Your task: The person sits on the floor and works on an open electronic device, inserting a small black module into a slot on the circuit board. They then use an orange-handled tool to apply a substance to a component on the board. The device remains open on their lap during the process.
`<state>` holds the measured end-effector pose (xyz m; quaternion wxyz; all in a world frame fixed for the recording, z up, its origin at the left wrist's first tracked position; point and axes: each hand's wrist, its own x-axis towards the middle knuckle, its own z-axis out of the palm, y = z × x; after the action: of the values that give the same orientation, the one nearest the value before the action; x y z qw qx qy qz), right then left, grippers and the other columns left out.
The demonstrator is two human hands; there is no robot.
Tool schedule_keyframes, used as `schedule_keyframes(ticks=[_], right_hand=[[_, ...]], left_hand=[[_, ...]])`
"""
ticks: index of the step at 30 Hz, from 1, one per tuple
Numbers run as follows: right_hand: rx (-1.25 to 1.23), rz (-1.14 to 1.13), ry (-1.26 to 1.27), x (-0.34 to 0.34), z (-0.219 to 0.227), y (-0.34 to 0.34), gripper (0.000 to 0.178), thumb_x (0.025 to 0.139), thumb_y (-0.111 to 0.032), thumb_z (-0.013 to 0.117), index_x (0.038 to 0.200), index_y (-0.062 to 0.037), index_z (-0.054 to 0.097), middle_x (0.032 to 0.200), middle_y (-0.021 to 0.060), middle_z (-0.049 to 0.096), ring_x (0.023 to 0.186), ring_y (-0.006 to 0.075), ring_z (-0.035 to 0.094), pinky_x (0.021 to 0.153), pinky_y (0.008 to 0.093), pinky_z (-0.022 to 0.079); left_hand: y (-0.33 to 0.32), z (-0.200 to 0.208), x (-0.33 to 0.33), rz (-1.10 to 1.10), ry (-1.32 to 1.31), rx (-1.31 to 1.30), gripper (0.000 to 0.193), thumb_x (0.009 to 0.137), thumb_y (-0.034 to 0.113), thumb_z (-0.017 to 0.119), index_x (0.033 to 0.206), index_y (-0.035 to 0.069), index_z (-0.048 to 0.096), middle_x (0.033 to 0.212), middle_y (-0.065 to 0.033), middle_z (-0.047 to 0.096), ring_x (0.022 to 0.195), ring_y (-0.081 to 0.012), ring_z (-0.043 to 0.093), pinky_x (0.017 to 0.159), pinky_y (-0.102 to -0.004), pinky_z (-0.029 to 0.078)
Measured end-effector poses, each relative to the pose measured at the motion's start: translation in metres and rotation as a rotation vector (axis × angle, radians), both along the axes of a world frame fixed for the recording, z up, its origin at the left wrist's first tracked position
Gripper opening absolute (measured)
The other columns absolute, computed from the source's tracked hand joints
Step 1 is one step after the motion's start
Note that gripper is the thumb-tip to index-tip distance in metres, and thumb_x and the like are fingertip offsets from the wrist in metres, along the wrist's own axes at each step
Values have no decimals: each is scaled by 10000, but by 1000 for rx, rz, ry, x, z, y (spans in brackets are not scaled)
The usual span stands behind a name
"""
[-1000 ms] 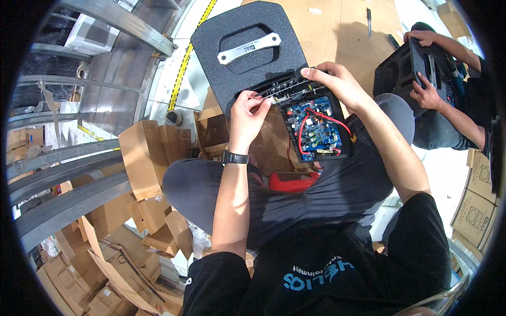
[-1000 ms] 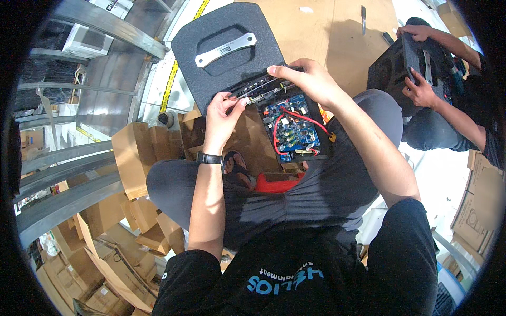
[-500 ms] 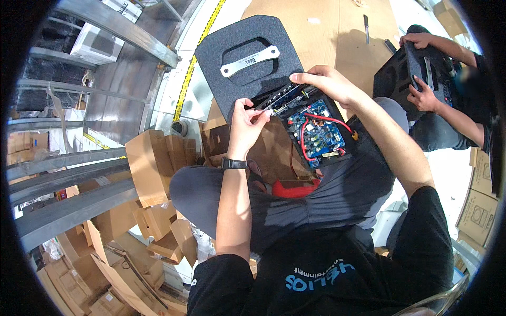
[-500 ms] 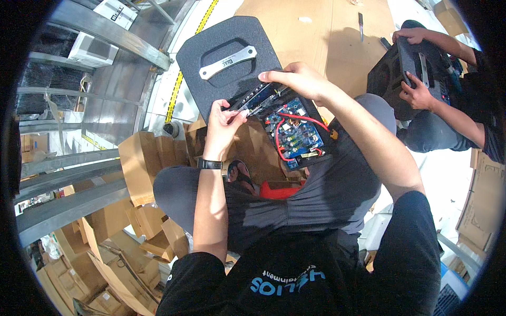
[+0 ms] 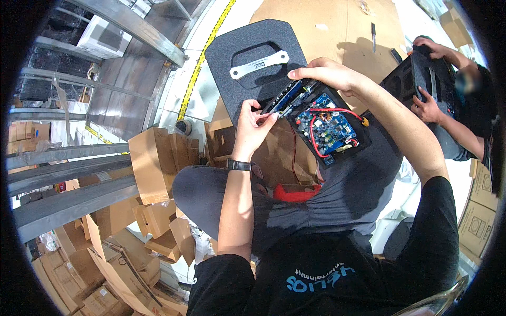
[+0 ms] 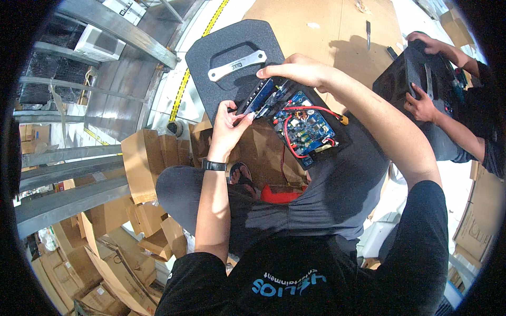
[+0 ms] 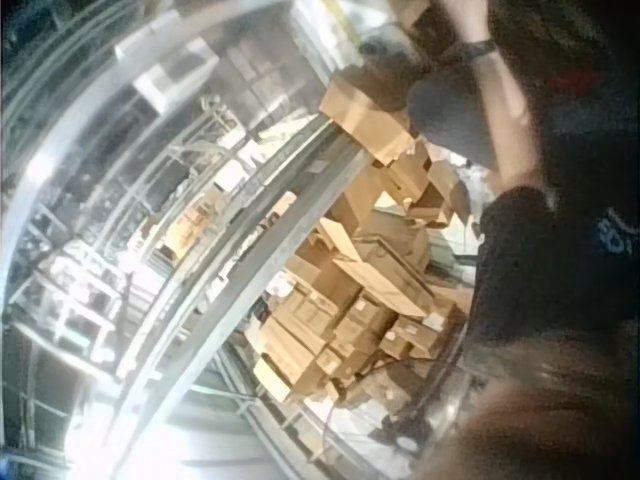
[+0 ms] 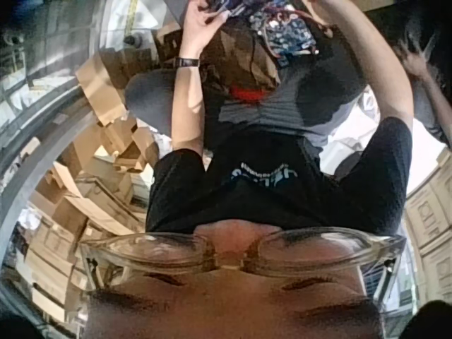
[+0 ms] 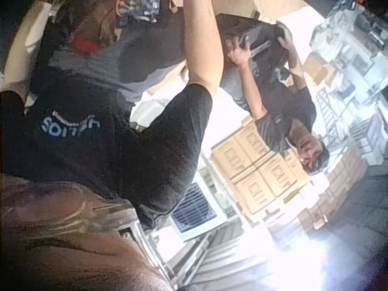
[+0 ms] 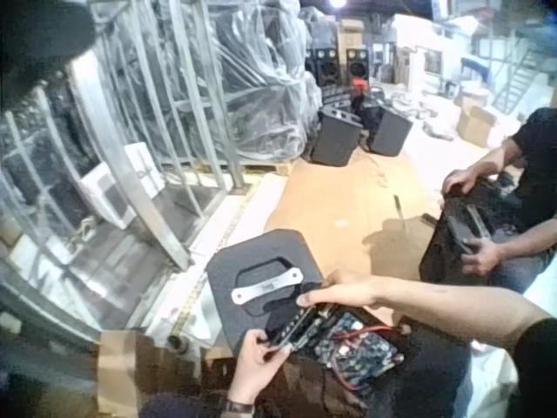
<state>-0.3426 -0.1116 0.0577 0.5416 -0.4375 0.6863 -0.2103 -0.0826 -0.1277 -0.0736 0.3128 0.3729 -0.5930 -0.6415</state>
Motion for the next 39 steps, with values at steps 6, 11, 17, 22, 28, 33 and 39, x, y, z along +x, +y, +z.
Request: schedule_keyframes(ticks=[6, 11, 17, 22, 28, 33, 39], right_hand=[[-19, 68, 37, 6, 3, -6, 637, 813, -594, 754, 928, 31, 720, 839, 63, 688, 772, 133, 632, 736, 276, 495], [13, 80, -20, 8, 8, -5, 620, 836, -583, 735, 943, 28, 723, 867, 69, 701, 767, 130, 637, 712, 272, 488], [38, 52, -158, 2, -3, -8, 660, 819, -571, 752, 1067, 41, 734, 965, 123, 750, 826, 178, 702, 785, 317, 555], [82, 9, -185, -2, -13, -11, 640, 835, -567, 740, 1114, 9, 731, 996, 102, 753, 856, 171, 700, 815, 310, 548], [48, 118, -178, -4, -9, -12, 630, 858, -563, 722, 1120, 9, 727, 981, 96, 752, 847, 162, 711, 775, 311, 567], [-52, 192, -117, -6, -15, -14, 640, 874, -561, 717, 1112, 32, 720, 974, 107, 740, 859, 168, 683, 799, 306, 542], [-87, 118, -201, 1, -22, -6, 736, 834, -617, 734, 1124, 58, 705, 980, 101, 713, 901, 178, 658, 835, 308, 515]], left_hand=[[7, 7, 5, 17, 31, 69, 425, 889, 22, 766, 1114, 47, 406, 911, -89, 691, 840, -91, 652, 712, -228, 502], [15, 10, 7, 32, 9, 47, 369, 905, 51, 762, 1057, 46, 425, 971, -118, 727, 849, -94, 661, 709, -231, 514], [30, 14, 11, 83, -23, 13, 330, 914, 99, 778, 1053, 37, 485, 937, -77, 756, 821, -47, 631, 703, -200, 472], [43, 10, 8, 184, 38, -111, 287, 927, 75, 758, 1060, 16, 511, 954, -89, 773, 861, -50, 664, 733, -187, 504], [54, 5, 11, 267, 16, -146, 207, 905, 19, 764, 1033, -13, 604, 950, -91, 759, 876, -87, 696, 778, -213, 540], [64, 4, 13, 315, 86, -241, 135, 887, -16, 767, 990, -33, 682, 937, -85, 755, 875, -103, 707, 789, -235, 555], [71, 6, 16, 331, -49, -445, 140, 873, -29, 768, 1011, -37, 749, 953, -95, 763, 892, -117, 711, 816, -245, 558]])
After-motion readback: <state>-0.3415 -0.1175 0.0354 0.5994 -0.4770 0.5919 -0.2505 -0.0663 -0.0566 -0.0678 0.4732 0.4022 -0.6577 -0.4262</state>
